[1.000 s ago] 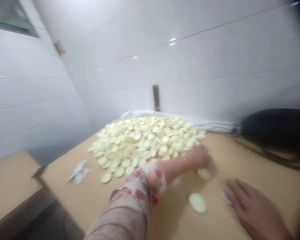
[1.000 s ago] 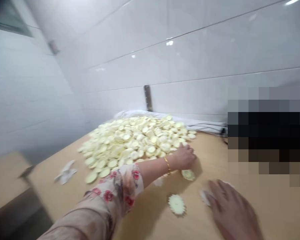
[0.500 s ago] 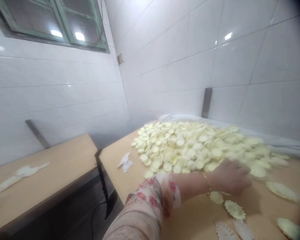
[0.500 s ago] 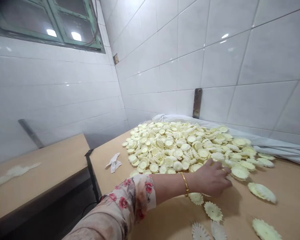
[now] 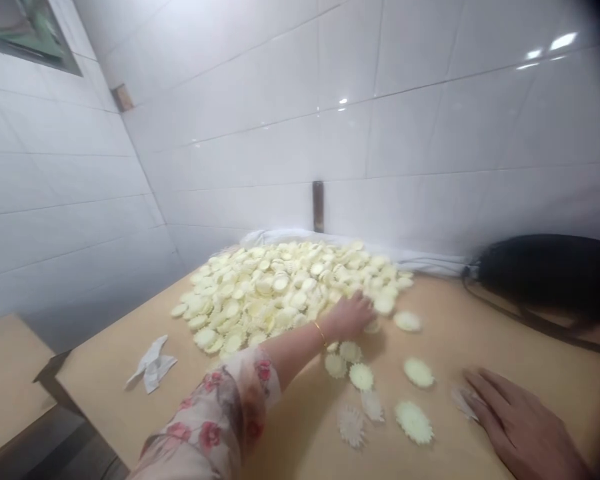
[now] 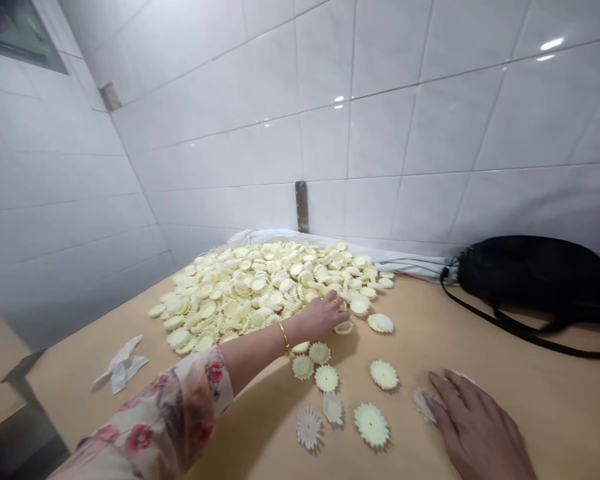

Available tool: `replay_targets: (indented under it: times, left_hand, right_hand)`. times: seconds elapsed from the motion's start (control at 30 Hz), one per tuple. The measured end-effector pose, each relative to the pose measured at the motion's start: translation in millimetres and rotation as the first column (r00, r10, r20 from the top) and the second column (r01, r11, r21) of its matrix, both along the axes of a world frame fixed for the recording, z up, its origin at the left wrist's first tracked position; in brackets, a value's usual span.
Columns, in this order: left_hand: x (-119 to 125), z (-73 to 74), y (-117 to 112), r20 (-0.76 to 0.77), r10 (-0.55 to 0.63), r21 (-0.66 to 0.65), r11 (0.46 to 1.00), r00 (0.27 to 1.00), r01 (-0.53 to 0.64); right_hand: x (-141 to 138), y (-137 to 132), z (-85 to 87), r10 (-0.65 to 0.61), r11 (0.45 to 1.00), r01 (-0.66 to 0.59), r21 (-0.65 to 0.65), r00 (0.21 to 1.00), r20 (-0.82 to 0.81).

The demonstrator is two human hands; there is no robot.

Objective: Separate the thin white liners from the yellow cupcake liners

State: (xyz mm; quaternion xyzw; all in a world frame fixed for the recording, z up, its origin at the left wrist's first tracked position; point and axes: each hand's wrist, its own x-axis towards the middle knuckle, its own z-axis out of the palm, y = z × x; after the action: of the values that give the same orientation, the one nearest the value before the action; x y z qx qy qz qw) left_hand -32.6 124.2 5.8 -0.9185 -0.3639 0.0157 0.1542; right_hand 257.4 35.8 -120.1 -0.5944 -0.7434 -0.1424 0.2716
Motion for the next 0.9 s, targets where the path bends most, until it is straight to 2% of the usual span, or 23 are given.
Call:
replay_targets:
  times: [0.13, 0.23, 0.37, 0.47, 0.53, 0.6, 0.67, 0.7, 0.73, 0.8, 0.9]
  left_hand:
    - [1.7, 8.5, 1.8, 0.060, 0.073, -0.017, 0.997, 0.996, -0.072]
    - [-5.9, 26.0, 10.5, 0.126, 0.181, 0.034, 0.982, 0.975, -0.187]
    - [-36.9, 57.7, 28.5, 0.225, 0.378, 0.104, 0.907, 0.898, -0.408]
    - [-52.4, 69.7, 35.3, 0.245, 0.494, 0.107, 0.841, 0.834, -0.530]
    - [-43.3, 66.0, 33.0, 0.243, 0.499, 0.107, 0.839, 0.832, -0.534]
    - [-16.7, 53.0, 26.6, 0.228, 0.435, 0.101, 0.879, 0.871, -0.466]
    - [19.9, 34.5, 19.7, 0.203, 0.307, 0.083, 0.941, 0.930, -0.328]
    - [38.2, 24.9, 17.4, 0.195, 0.187, 0.066, 0.977, 0.963, -0.203]
    - [54.5, 16.1, 16.4, 0.200, 0.118, 0.051, 0.990, 0.973, -0.131]
    - [76.3, 3.5, 18.1, 0.149, 0.111, 0.001, 0.994, 0.983, -0.113]
    - [77.3, -0.3, 23.6, 0.027, 0.143, -0.061, 0.988, 0.989, -0.141]
  right_hand:
    - [-13.2, -11.0, 21.7, -0.020, 0.993, 0.023, -0.113, 0.999, 0.028]
    - [-20.5, -16.4, 32.4, -0.045, 0.988, 0.047, -0.144, 0.999, 0.018]
    - [-25.6, -19.9, 40.7, -0.056, 0.985, 0.056, -0.164, 0.998, 0.009]
    - [-28.5, -20.7, 44.9, -0.055, 0.984, 0.055, -0.169, 0.998, 0.003]
    - [-29.9, -20.4, 46.4, -0.057, 0.982, 0.056, -0.181, 0.998, 0.000]
    - [-30.5, -19.5, 46.8, -0.061, 0.980, 0.060, -0.192, 0.998, -0.001]
    - [-30.1, -18.8, 46.3, -0.064, 0.979, 0.062, -0.194, 0.998, -0.002]
    - [-29.5, -18.7, 45.9, -0.065, 0.979, 0.063, -0.195, 0.998, -0.002]
    - [-28.8, -18.9, 45.5, -0.063, 0.979, 0.061, -0.195, 0.998, -0.001]
    - [-27.0, -19.7, 44.9, -0.053, 0.980, 0.052, -0.190, 0.999, -0.002]
    - [-24.3, -21.1, 44.7, -0.032, 0.983, 0.030, -0.184, 0.999, -0.008]
